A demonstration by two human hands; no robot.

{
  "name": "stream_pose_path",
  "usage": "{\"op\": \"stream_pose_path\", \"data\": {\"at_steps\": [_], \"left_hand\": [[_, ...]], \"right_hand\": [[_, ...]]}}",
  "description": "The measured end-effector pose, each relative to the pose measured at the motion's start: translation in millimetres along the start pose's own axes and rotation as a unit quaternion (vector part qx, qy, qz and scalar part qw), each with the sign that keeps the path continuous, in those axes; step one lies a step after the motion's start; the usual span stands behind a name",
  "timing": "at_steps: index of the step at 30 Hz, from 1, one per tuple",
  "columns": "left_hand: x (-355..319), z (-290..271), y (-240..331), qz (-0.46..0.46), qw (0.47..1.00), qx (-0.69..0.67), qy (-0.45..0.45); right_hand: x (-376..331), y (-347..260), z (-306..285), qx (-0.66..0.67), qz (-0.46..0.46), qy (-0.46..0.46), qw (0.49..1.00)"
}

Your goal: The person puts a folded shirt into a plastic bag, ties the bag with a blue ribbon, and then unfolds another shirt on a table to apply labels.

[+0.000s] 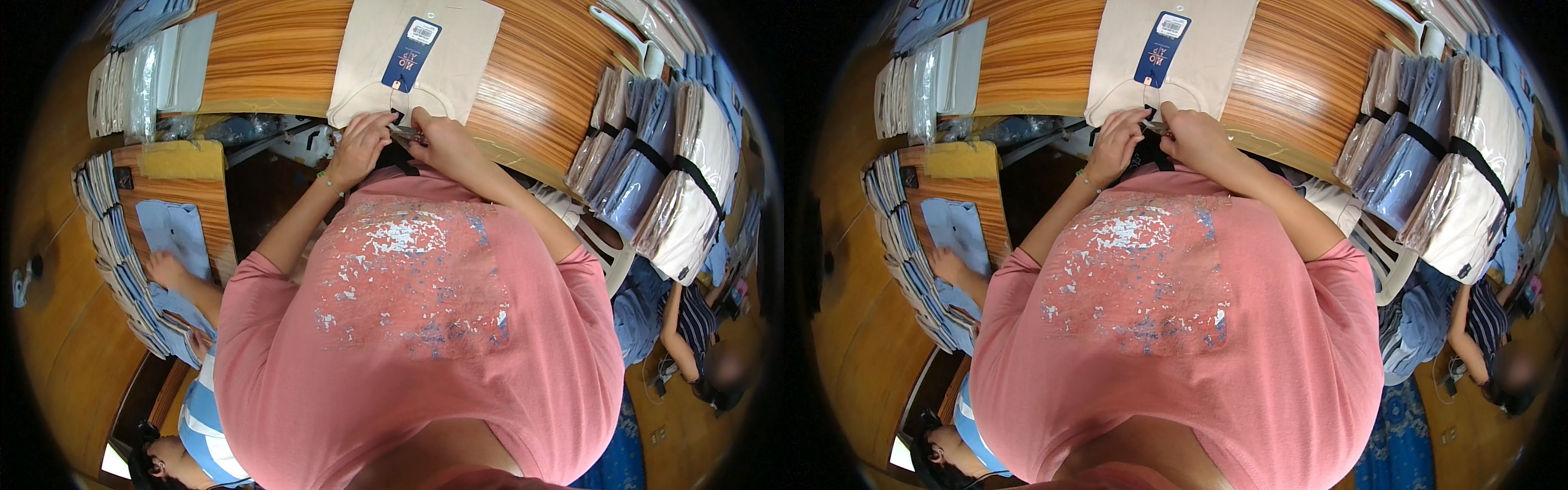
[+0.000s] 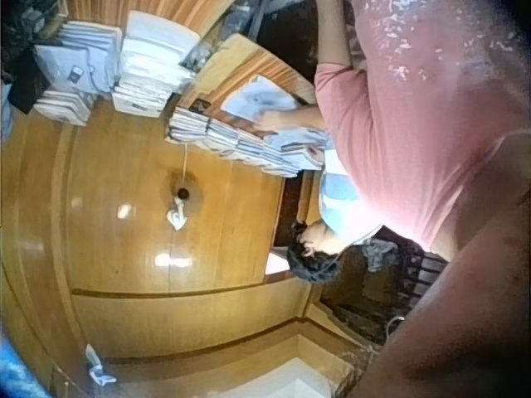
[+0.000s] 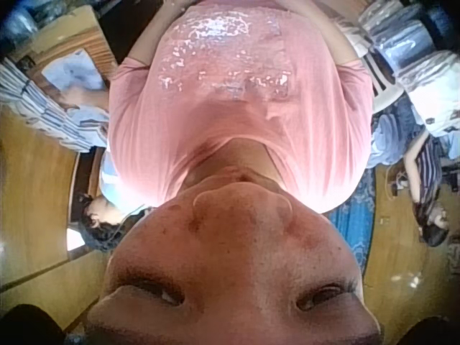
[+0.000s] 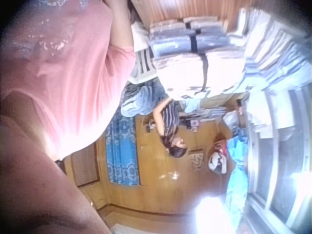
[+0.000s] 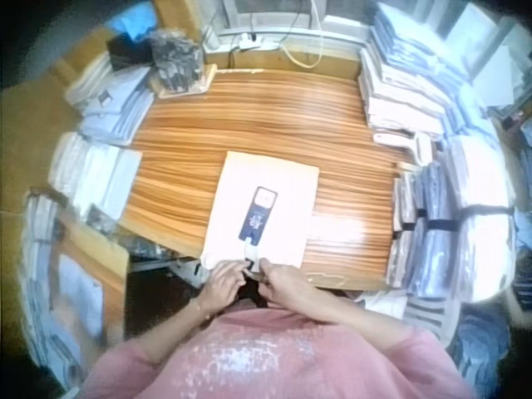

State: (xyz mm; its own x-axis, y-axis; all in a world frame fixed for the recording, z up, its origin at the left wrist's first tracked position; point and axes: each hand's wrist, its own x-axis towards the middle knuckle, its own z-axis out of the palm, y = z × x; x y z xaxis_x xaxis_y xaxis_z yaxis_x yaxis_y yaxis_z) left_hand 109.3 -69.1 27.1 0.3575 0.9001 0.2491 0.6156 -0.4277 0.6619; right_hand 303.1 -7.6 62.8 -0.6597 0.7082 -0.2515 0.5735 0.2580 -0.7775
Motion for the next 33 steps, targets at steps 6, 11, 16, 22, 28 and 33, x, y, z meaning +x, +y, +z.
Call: {"op": "stream_pose_path", "data": {"at_steps": [6,11,16,22,28,33], "left_hand": [[-7.3,-0.2,4.1,-0.049,0.997,-0.044,-0.035],[-7.0,-2.2,4.6,-0.058,0.996,-0.038,-0.057],[-7.0,-2.5,5.2,-0.061,0.996,-0.04,-0.06],[-7.3,-2.5,4.8,-0.064,0.995,-0.044,-0.059],[-8.2,-2.5,5.0,-0.065,0.995,-0.047,-0.059],[-8.6,-5.2,5.7,-0.046,0.998,-0.029,-0.013]], "right_hand": [[-1.1,3.2,-3.3,0.015,0.011,-0.003,1.0],[0.8,4.4,-1.3,0.02,0.01,-0.005,1.0],[1.5,0.8,-2.2,0.035,0.011,-0.007,0.999],[2.9,11.0,4.9,0.052,-0.007,-0.004,0.999],[3.9,14.3,6.8,0.058,-0.024,0.007,0.998],[1.7,8.9,-2.6,0.074,-0.001,-0.002,0.997]]}}
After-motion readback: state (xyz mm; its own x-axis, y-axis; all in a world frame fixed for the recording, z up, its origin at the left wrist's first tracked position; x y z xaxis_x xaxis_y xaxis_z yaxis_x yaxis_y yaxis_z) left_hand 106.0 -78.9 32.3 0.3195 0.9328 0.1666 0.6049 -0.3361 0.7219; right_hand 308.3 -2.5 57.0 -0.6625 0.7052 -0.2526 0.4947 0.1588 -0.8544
